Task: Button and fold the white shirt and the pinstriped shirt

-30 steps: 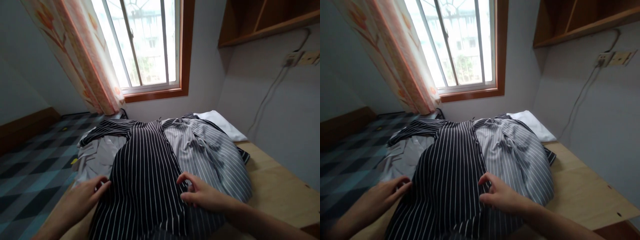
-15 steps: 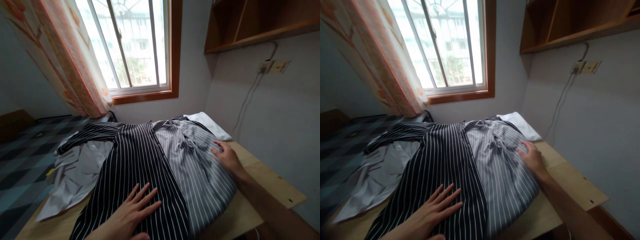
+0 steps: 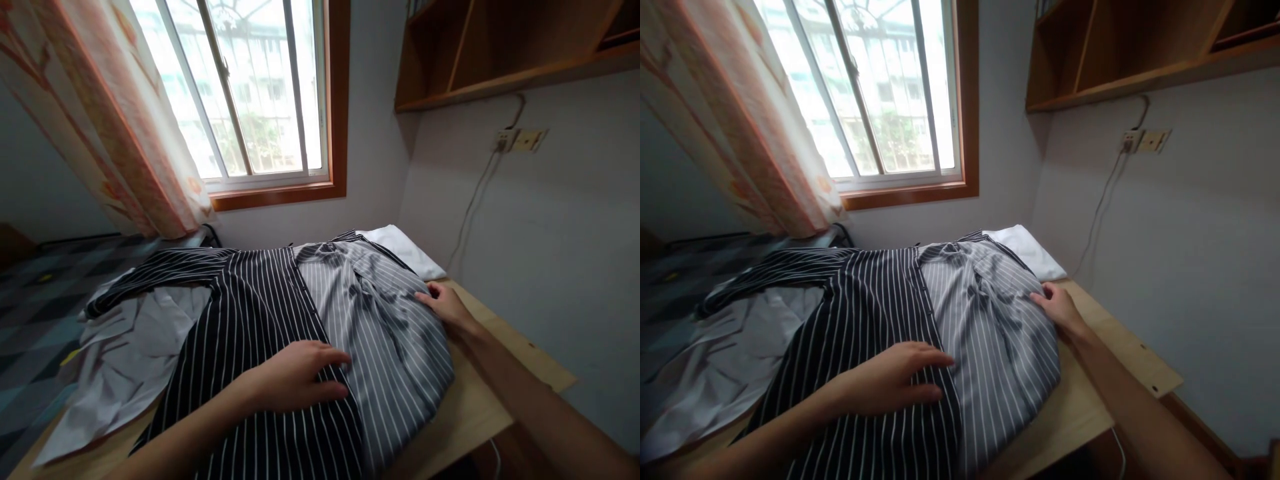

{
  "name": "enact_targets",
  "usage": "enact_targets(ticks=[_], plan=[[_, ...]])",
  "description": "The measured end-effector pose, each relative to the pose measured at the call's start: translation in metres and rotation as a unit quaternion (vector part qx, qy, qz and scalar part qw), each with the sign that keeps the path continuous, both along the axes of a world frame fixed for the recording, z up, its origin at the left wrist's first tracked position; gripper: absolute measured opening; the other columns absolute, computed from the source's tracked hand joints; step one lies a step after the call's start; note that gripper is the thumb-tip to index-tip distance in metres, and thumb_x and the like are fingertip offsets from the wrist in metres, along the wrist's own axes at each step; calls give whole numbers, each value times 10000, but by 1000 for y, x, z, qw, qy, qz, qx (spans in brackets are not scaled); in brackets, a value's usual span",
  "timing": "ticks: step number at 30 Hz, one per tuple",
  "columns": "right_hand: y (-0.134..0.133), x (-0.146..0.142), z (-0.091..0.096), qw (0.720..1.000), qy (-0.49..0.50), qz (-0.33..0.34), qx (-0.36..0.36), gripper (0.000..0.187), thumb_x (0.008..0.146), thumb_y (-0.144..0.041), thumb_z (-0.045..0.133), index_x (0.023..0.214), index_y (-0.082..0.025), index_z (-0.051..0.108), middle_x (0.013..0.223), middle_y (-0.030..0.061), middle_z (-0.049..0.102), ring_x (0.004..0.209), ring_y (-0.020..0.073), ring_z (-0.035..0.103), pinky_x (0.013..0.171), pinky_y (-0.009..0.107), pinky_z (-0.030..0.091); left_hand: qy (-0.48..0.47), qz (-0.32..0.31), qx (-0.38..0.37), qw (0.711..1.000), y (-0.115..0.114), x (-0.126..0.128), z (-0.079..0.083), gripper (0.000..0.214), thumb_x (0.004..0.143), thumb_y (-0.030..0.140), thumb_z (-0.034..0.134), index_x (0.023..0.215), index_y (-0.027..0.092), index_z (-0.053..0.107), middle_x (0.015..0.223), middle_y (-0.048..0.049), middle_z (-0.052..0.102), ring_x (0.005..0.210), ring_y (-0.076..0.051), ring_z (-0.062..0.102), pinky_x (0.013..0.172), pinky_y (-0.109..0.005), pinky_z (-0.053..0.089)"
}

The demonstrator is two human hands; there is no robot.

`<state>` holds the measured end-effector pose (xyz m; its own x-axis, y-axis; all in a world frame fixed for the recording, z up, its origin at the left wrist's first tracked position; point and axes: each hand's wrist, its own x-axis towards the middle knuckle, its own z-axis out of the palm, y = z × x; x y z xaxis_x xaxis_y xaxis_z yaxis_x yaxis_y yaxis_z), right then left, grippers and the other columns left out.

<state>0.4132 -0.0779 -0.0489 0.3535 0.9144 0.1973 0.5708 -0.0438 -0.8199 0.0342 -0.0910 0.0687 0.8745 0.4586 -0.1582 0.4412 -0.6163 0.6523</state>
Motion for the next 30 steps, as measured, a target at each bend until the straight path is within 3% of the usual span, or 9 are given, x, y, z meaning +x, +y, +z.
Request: enact_targets(ticks=[3, 9, 12, 15, 18, 21, 26, 28, 30], plan=[[-8, -32, 20, 997, -18, 23, 67, 266, 768, -401, 592, 918, -182, 613, 975, 86, 668, 922, 249, 611, 870, 376, 473, -137, 38, -144, 979, 21, 54, -12, 511, 881, 436, 581, 1347, 233, 531, 1220, -114, 635, 1071, -230, 608, 901, -371, 477], [-32, -94, 34, 964, -81, 239, 81, 305, 830, -244, 574, 1129, -214, 628, 1303, 101, 555, 1217, 249, 509, 1062, 413, 374, -262, 313, -338, 848, 70, 147, -53, 645, 861, 505, 582, 1370, 138, 432, 1076, -143, 625, 726, -146, 617, 596, -248, 485], [-40, -98, 30, 965, -64, 247, 64, 249, 854, -269, 579, 1073, -201, 676, 1306, 115, 574, 1239, 260, 509, 1078, 427, 363, -203, 367, -283, 863, 86, 161, -68, 542, 785, 370, 704, 1222, 86, 555, 805, -74, 640, 552, -101, 525, 503, -222, 417], [-43, -94, 24, 972, -26, 222, 69, 207, 867, -299, 579, 1001, -210, 709, 1229, 100, 642, 1187, 256, 561, 1053, 419, 393, -172, 341, -216, 899, 93, 166, -80, 157, 696, 180, 748, 801, 84, 683, 592, -15, 573, 503, -81, 466, 473, -203, 353], [-43, -86, 22, 983, 32, 146, 106, 231, 873, -362, 577, 972, -206, 716, 1056, 84, 714, 1016, 241, 644, 931, 390, 477, -251, 363, -237, 866, 97, 171, -87, 145, 631, 60, 735, 575, 108, 610, 491, 19, 502, 469, -69, 427, 455, -196, 301], [-43, -62, 30, 980, 72, -25, 185, 261, 834, -411, 613, 901, -178, 710, 890, 74, 721, 842, 224, 656, 790, 355, 511, -329, 398, -272, 812, 107, 172, -86, 157, 735, 147, 684, 638, 141, 561, 513, 49, 470, 443, -61, 410, 456, -193, 318], [-39, 35, 48, 874, 42, -326, 357, 218, 703, -351, 697, 812, -163, 680, 761, 22, 655, 740, 180, 607, 755, 329, 504, -402, 457, -286, 740, 132, 156, -82, 165, 863, 292, 574, 790, 185, 471, 589, 78, 439, 444, -50, 395, 489, -188, 374], [-36, 78, 45, 846, 17, -386, 368, 224, 704, -337, 654, 841, -161, 671, 793, 26, 649, 756, 180, 607, 777, 341, 505, -409, 472, -292, 724, 137, 150, -85, 199, 846, 311, 601, 784, 186, 460, 607, 71, 457, 467, -54, 421, 512, -193, 401], [-33, 107, 34, 883, -20, -373, 283, 263, 700, -332, 624, 892, -159, 671, 841, 47, 655, 806, 205, 615, 809, 372, 504, -405, 476, -300, 721, 138, 146, -90, 221, 817, 314, 643, 774, 182, 471, 610, 63, 473, 486, -61, 444, 522, -195, 413]])
